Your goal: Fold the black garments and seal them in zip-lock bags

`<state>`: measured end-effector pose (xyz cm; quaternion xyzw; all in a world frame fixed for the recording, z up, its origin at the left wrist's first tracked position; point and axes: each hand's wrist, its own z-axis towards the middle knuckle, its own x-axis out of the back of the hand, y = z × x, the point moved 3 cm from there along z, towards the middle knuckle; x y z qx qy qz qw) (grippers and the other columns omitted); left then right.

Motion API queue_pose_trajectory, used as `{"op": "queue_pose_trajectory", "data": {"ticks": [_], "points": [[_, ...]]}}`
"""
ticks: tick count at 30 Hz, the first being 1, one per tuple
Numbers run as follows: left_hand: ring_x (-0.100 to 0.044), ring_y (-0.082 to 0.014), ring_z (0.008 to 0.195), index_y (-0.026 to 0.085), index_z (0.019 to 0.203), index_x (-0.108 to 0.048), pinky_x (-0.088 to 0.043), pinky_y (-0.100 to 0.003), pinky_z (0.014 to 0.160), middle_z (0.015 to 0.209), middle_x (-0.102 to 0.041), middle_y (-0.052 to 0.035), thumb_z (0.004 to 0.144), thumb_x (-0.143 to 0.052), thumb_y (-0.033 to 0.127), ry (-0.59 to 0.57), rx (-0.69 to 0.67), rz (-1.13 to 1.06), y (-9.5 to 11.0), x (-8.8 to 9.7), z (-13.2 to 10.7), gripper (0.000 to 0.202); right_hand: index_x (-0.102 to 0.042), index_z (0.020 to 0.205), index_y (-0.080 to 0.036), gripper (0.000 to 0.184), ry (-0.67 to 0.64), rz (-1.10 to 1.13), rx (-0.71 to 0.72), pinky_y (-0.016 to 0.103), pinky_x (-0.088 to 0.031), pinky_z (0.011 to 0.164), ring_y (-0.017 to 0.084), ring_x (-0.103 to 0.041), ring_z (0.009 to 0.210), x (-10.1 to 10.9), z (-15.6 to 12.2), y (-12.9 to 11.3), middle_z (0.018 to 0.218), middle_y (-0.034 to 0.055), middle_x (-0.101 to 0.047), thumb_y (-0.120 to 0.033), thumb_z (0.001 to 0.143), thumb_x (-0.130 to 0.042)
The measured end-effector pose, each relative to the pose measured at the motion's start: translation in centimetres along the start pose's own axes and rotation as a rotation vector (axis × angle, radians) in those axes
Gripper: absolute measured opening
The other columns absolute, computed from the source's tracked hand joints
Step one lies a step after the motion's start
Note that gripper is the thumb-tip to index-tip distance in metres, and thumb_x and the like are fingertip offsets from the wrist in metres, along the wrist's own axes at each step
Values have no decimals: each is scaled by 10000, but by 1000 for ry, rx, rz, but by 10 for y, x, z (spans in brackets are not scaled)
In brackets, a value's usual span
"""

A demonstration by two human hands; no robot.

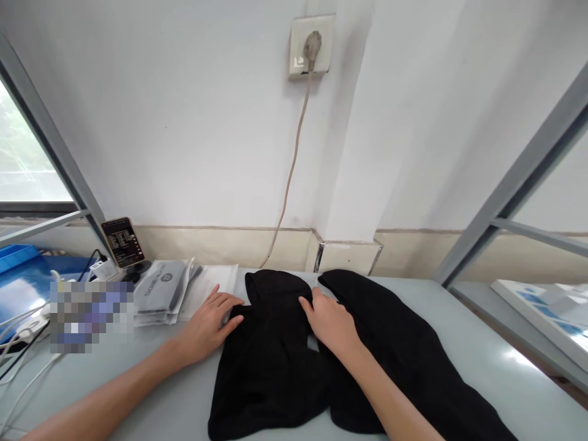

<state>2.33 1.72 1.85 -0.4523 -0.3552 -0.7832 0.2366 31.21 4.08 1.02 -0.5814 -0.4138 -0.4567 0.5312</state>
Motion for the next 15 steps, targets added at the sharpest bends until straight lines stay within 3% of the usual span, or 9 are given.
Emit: {"op": "queue_pose_trajectory", "data": {"ticks": [5,7,10,12,15], "points": [[-640,-223,1220,280,1338,-574,-193,-575,1302,1241,-702,-43,1068,-521,349,-48,-97,-77,7,2,-2,285,-595,764,-241,569,-53,191,49,353,-477,723,301,-737,801,-4,1,-5,709,84,-725,-538,1075,-223],[-642,-210,1221,294,1368,-558,-199,-547,1309,1249,-704,-31,1069,-526,340,-74,-110,-112,7,1,-3,305,-575,740,-248,525,-37,214,51,347,-460,711,292,-724,792,-6,3,-3,699,68,-711,-514,1065,-261],[-666,-203,1155,298,1409,-539,-283,-516,1279,1129,-732,-22,1084,-493,330,-77,-78,-144,5,1,-4,331,-593,1006,-259,193,53,281,83,343,-462,758,284,-714,922,-9,6,0,968,71,-743,-364,994,-432],[-665,-219,1118,296,1426,-534,-382,-503,1209,1042,-737,-24,1095,-457,327,-64,-43,-140,4,2,-4,341,-537,1196,-259,263,56,383,122,334,-473,790,259,-709,933,-12,8,0,1058,64,-728,-294,946,-464],[-625,-249,1134,285,1460,-509,-479,-462,1081,1033,-735,-38,1094,-460,320,-47,-35,-121,5,3,-4,371,-490,1320,-245,372,-15,425,172,328,-472,752,248,-697,839,-17,6,-2,938,38,-707,-308,960,-422]]}}
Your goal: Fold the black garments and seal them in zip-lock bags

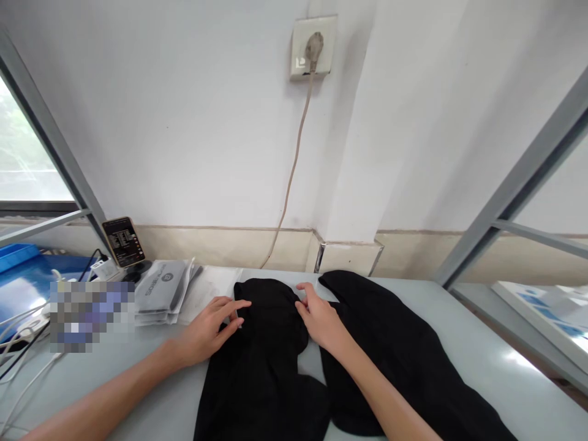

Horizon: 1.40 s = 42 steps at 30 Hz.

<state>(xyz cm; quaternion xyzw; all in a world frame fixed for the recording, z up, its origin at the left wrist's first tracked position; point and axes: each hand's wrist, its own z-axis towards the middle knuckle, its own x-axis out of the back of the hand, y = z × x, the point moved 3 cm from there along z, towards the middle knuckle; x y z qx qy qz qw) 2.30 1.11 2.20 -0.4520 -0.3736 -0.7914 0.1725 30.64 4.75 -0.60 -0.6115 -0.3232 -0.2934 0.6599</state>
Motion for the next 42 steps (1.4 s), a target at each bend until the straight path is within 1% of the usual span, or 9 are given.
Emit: {"op": "queue_pose_trajectory", "data": {"ticks": [6,10,13,17,22,29,34,37,42], "points": [[-560,-264,1203,283,1348,-628,-443,-461,1089,1187,-703,-53,1071,-528,302,-35,-67,73,3,-2,1,296,-606,1052,-246,186,-38,-131,-41,321,-402,683,269,-682,800,1,-1,2,768,31,-681,-298,937,-469],[-587,-245,1205,270,1200,-699,-435,-441,1112,1219,-693,-52,1076,-512,302,-44,-100,56,4,-3,1,226,-528,824,-256,286,33,-162,-54,339,-372,676,300,-662,811,1,1,6,788,62,-683,-478,979,-436],[-608,-232,1228,264,1149,-704,-379,-466,1187,1249,-695,-53,1084,-491,308,-48,-106,42,4,-3,1,227,-473,820,-260,225,65,-114,45,331,-374,677,271,-637,792,-3,1,3,813,43,-656,-448,943,-472],[-561,-248,1347,278,1319,-631,-294,-522,1262,1370,-673,-67,1089,-470,336,-72,-98,19,4,-4,0,286,-443,857,-265,152,80,30,90,321,-378,667,218,-561,695,-4,1,0,754,-14,-573,-396,890,-512],[-377,-302,1512,332,1520,-500,-260,-597,1267,1535,-566,-69,1094,-445,380,-143,-90,37,-1,-9,-3,432,-438,767,-253,303,51,383,156,315,-420,696,182,-509,708,-1,1,-9,742,-42,-498,-469,840,-637],[-411,-258,1497,315,1553,-468,-199,-536,1308,1560,-522,-75,1105,-410,343,-118,-75,-150,2,-6,-2,453,-679,1024,-233,383,-96,810,-170,366,-531,801,261,-680,899,6,-13,-23,900,51,-715,-552,826,-752],[-505,-243,1408,323,1511,-528,-409,-432,1208,1505,-530,-73,1104,-414,383,-38,28,-293,3,-3,0,426,-706,934,-222,272,-184,632,-124,382,-538,792,283,-696,890,5,-8,-11,876,65,-746,-456,802,-748],[-545,-243,1332,300,1426,-600,-417,-461,1195,1408,-579,-81,1099,-433,360,30,60,-229,-1,-5,1,372,-631,839,-236,209,-34,359,22,353,-495,702,237,-629,734,5,-1,-3,740,17,-668,-445,840,-641],[-564,-267,1246,223,1238,-676,-322,-570,1233,1270,-608,-108,1076,-485,305,66,11,-2,0,-4,1,263,-523,872,-255,138,218,180,93,367,-486,793,240,-634,838,7,4,4,876,32,-665,-390,876,-553]]}}
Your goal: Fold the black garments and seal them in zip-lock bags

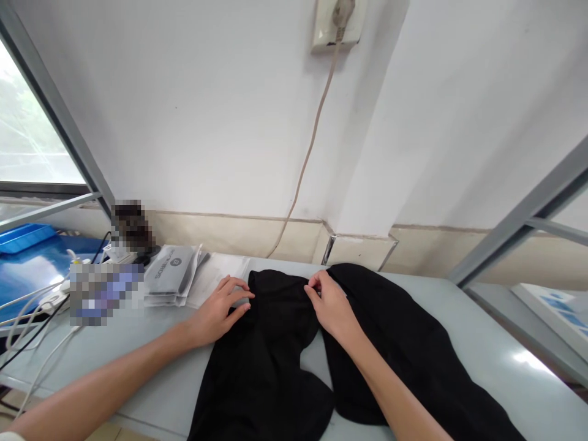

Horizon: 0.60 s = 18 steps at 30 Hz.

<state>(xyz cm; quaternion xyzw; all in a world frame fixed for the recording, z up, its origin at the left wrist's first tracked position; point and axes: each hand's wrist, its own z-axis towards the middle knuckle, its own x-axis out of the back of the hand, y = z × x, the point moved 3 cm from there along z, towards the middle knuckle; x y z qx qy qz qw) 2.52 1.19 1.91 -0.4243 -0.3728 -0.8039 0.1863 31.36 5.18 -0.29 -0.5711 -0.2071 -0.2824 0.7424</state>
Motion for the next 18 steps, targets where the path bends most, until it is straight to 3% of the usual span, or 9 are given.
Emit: {"op": "queue_pose_trajectory", "data": {"ticks": [4,6,9,12,16,18], "points": [[-566,-253,1240,246,1233,-676,-416,-471,1167,1280,-620,-98,1063,-527,318,-37,-136,-15,12,7,-1,237,-547,1063,-239,286,-98,120,-127,364,-526,824,263,-691,933,-4,1,10,991,76,-703,-414,850,-625],[-571,-256,1221,260,1202,-698,-449,-430,1121,1228,-659,-83,1038,-588,362,-95,-195,-25,18,8,-2,222,-567,1136,-228,352,-186,40,-171,359,-527,777,270,-702,882,-6,1,14,966,80,-717,-420,851,-641],[-569,-267,1219,271,1188,-716,-426,-444,1131,1193,-694,-69,1009,-643,396,-168,-238,16,20,4,-3,230,-613,965,-239,199,-229,-196,-129,359,-491,740,288,-702,837,-4,-1,12,866,70,-721,-423,890,-607],[-567,-272,1249,269,1226,-703,-387,-475,1166,1256,-681,-78,1030,-608,378,-162,-234,65,16,0,-3,243,-564,846,-248,236,-180,-261,-93,360,-469,736,297,-699,846,1,-1,7,840,72,-708,-443,960,-496],[-582,-265,1290,284,1317,-659,-294,-527,1244,1326,-660,-84,1048,-572,373,-164,-204,49,10,-2,-2,296,-540,1053,-247,252,-14,-119,-97,391,-487,798,307,-693,892,6,4,8,920,83,-709,-472,982,-451],[-605,-253,1274,294,1385,-616,-271,-533,1264,1319,-675,-78,1053,-562,371,-194,-186,13,10,-2,-2,345,-536,1095,-241,244,-15,-6,-92,409,-501,846,304,-693,926,4,6,12,960,85,-714,-436,955,-488]]}}
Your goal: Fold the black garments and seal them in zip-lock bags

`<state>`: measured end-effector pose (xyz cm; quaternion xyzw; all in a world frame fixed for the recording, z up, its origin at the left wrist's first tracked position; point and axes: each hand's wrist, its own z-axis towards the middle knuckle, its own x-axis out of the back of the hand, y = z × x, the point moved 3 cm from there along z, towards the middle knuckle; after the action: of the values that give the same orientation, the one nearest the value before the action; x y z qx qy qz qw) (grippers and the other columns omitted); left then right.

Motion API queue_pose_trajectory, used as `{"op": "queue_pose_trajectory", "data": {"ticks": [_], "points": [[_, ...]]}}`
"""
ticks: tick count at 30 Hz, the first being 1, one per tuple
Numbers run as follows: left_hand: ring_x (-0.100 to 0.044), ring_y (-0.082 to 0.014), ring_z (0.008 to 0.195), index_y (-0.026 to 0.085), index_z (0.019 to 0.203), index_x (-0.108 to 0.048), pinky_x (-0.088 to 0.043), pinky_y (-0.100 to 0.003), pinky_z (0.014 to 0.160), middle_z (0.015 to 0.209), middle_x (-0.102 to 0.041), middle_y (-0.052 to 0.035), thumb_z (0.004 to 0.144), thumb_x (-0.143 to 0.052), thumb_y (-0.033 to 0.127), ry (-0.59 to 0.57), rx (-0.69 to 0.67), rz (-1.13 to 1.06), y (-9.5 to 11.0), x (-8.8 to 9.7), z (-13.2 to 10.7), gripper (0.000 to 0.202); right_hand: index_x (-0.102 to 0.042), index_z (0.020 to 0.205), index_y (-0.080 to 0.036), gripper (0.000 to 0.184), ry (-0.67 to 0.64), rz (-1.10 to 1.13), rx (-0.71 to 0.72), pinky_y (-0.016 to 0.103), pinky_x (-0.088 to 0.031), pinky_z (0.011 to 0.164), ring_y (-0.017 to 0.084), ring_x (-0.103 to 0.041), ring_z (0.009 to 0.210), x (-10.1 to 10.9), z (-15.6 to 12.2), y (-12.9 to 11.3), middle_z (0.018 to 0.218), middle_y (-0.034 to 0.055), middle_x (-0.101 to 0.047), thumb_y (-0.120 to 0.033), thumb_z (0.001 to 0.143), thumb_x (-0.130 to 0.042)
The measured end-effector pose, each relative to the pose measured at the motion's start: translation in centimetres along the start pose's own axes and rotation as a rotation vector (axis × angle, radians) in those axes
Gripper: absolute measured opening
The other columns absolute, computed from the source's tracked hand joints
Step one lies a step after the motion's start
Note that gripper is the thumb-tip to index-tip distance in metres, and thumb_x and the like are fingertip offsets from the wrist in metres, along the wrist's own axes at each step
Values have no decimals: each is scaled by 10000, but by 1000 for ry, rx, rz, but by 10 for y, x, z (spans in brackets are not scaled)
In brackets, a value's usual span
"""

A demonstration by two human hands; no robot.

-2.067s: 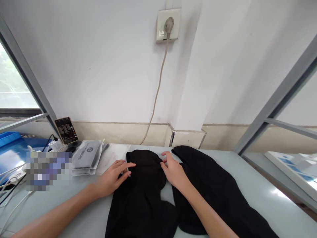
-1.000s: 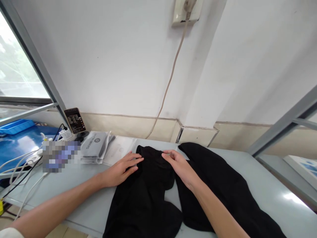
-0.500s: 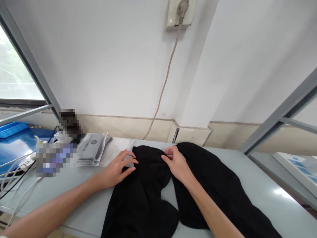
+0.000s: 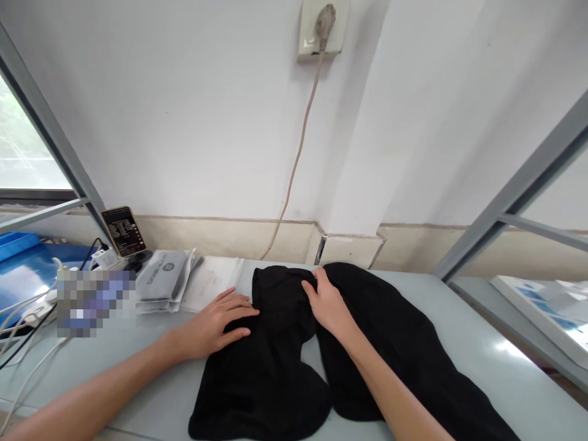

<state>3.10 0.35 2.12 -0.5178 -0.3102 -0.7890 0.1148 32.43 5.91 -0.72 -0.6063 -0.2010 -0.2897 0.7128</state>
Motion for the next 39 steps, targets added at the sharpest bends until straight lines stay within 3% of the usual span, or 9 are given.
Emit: {"op": "queue_pose_trajectory", "data": {"ticks": [3,7,11,14,19,22,26,32,39], "points": [[-673,-215,1150,316,1434,-571,-261,-524,1274,1193,-738,-39,1079,-507,364,23,34,-58,2,1,0,364,-565,1105,-236,230,-73,86,25,394,-528,883,282,-705,986,-4,1,0,1028,81,-732,-365,921,-519],[-683,-205,966,320,1442,-559,-444,-456,1135,887,-726,4,1096,-451,380,100,134,-68,3,3,-1,367,-630,1020,-243,199,-346,278,85,371,-552,875,265,-714,970,-10,-10,-20,1028,52,-747,-407,935,-558],[-575,-288,1231,293,1381,-620,-440,-489,1092,1284,-661,-92,1070,-512,365,120,116,73,-1,3,0,337,-607,1021,-255,207,-538,466,22,345,-560,814,247,-705,934,-11,-24,-38,1000,23,-734,-444,938,-588],[-510,-303,1336,275,1202,-700,-359,-516,1146,1389,-613,-82,1069,-518,343,91,121,132,-6,1,1,235,-582,932,-241,188,-510,415,-1,320,-538,768,224,-679,876,-11,-24,-38,943,17,-711,-429,929,-584],[-649,-209,977,231,973,-650,-372,-481,1091,981,-707,-10,1085,-456,301,172,232,83,-16,0,4,234,-510,784,-238,214,-449,292,-24,284,-489,689,196,-624,772,-10,-18,-27,813,-3,-652,-404,873,-612],[-628,-245,1006,235,1105,-637,-410,-479,1032,1032,-698,-37,1049,-530,322,234,278,125,-20,0,3,149,-510,770,-237,224,-435,261,-18,275,-474,657,190,-608,740,-8,-18,-27,775,-13,-632,-405,857,-631],[-466,-365,1333,253,1393,-522,-366,-558,1079,1418,-585,-118,984,-646,373,237,273,252,-26,-5,0,444,-531,749,-236,277,-439,229,-30,277,-457,609,194,-583,695,-6,-21,-30,705,-18,-597,-453,842,-675],[-492,-343,1259,259,1268,-557,-338,-559,1067,1228,-691,-60,971,-639,216,183,291,170,-25,-5,1,311,-359,683,-249,462,-450,270,-52,252,-313,532,133,-403,576,-6,-20,-33,616,-71,-393,-544,860,-666],[-564,-235,1048,250,991,-640,-369,-467,1022,1052,-630,-23,980,-489,49,166,186,100,-14,2,3,252,-392,913,-288,241,-476,418,-91,250,-386,562,149,-491,596,-7,-21,-32,764,-64,-551,-405,859,-596]]}}
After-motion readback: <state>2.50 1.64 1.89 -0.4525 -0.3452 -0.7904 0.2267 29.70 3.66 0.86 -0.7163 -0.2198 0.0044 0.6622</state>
